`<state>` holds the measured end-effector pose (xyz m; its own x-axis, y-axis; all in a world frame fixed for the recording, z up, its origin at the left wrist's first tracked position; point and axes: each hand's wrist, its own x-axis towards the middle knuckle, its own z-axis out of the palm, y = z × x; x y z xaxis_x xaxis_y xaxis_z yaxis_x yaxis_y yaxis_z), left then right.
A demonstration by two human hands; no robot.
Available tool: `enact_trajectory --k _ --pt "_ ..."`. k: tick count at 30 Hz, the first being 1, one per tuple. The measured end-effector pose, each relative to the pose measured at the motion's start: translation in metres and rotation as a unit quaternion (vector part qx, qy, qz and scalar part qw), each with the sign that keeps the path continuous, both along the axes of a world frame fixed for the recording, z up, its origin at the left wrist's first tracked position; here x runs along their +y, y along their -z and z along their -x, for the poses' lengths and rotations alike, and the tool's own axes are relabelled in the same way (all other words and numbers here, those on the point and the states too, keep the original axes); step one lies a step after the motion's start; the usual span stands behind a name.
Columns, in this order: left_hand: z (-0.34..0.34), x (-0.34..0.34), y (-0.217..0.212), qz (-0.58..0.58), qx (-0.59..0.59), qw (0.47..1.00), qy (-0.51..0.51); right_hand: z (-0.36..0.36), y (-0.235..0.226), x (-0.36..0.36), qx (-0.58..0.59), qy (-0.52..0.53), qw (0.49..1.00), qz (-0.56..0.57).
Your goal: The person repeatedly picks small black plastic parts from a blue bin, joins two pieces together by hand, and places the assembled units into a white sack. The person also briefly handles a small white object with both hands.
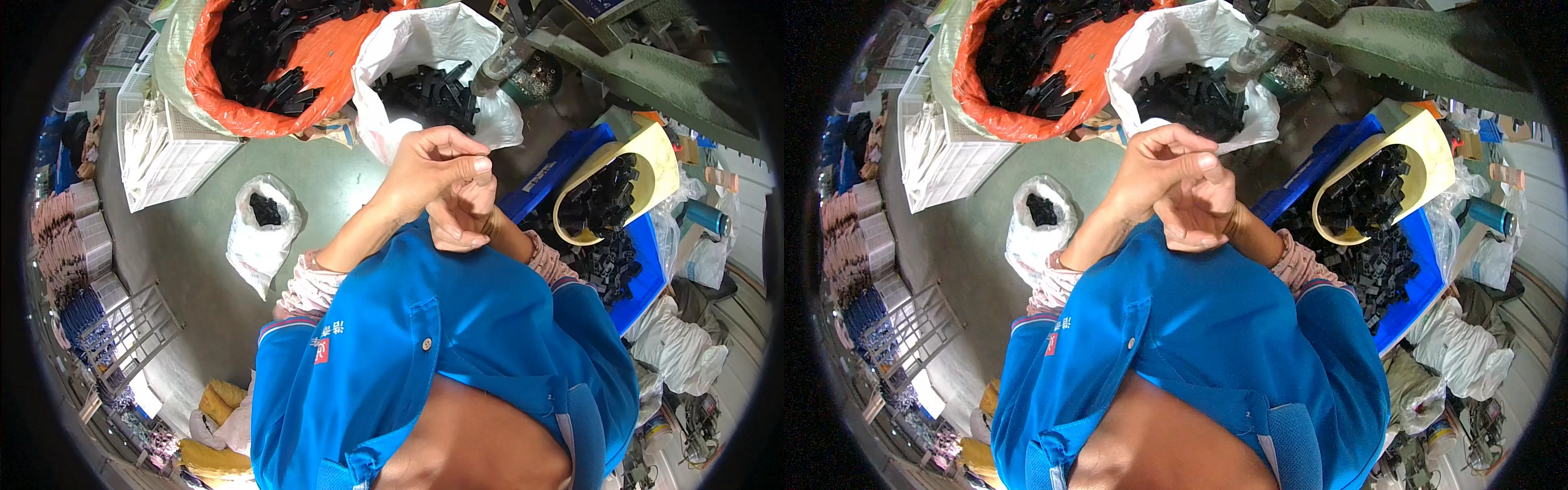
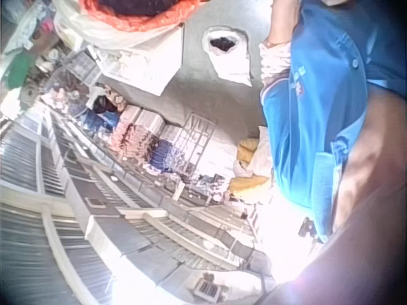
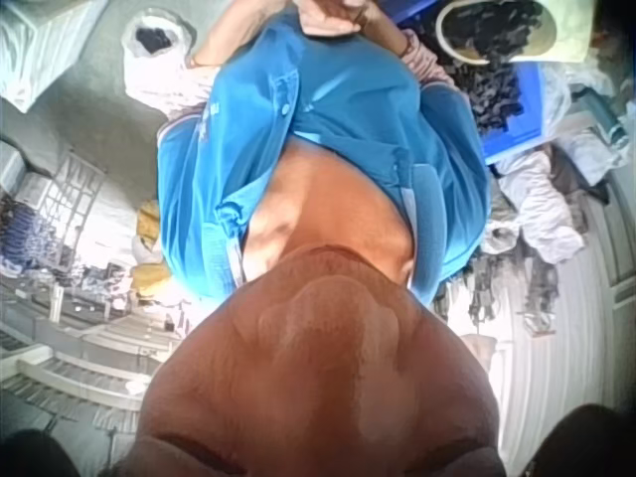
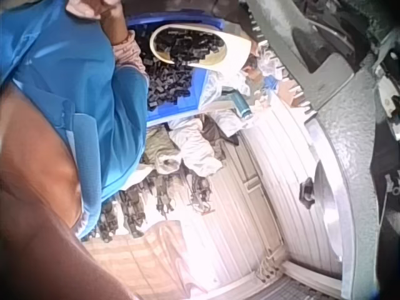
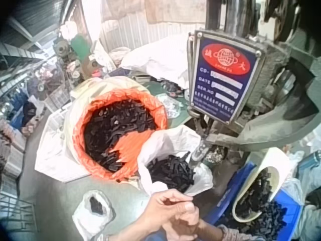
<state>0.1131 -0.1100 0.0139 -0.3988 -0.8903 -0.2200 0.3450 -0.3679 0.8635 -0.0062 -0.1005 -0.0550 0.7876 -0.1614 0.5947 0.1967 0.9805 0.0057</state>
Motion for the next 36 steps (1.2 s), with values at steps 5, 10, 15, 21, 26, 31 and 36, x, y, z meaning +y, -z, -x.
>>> enact_trajectory --k 5,10,15,21,26,31,36 --pt "-0.001 0.000 0.009 -0.013 0.014 1.000 -0.018 -0.002 -0.004 0.001 0.002 0.002 1.000 -0.011" --pt "-0.002 -0.001 0.012 -0.040 0.042 0.998 -0.016 -0.001 -0.002 0.000 0.004 -0.007 1.000 -0.022" --pt "-0.005 -0.003 0.016 -0.091 0.098 0.991 -0.005 -0.002 -0.003 0.002 0.007 -0.001 0.999 -0.037" --pt "-0.002 -0.001 0.012 -0.031 0.023 0.999 -0.024 0.000 -0.007 0.003 0.048 0.020 0.998 -0.041" --pt "-0.003 0.001 0.014 -0.042 0.035 0.998 -0.027 0.001 -0.009 0.002 0.061 0.021 0.997 -0.035" --pt "-0.005 0.001 0.014 -0.019 0.041 0.999 -0.015 0.001 -0.009 0.000 0.072 0.027 0.997 -0.029" --pt "-0.011 0.001 0.008 0.017 0.008 1.000 -0.003 0.007 -0.004 -0.002 0.162 0.109 0.981 -0.005"
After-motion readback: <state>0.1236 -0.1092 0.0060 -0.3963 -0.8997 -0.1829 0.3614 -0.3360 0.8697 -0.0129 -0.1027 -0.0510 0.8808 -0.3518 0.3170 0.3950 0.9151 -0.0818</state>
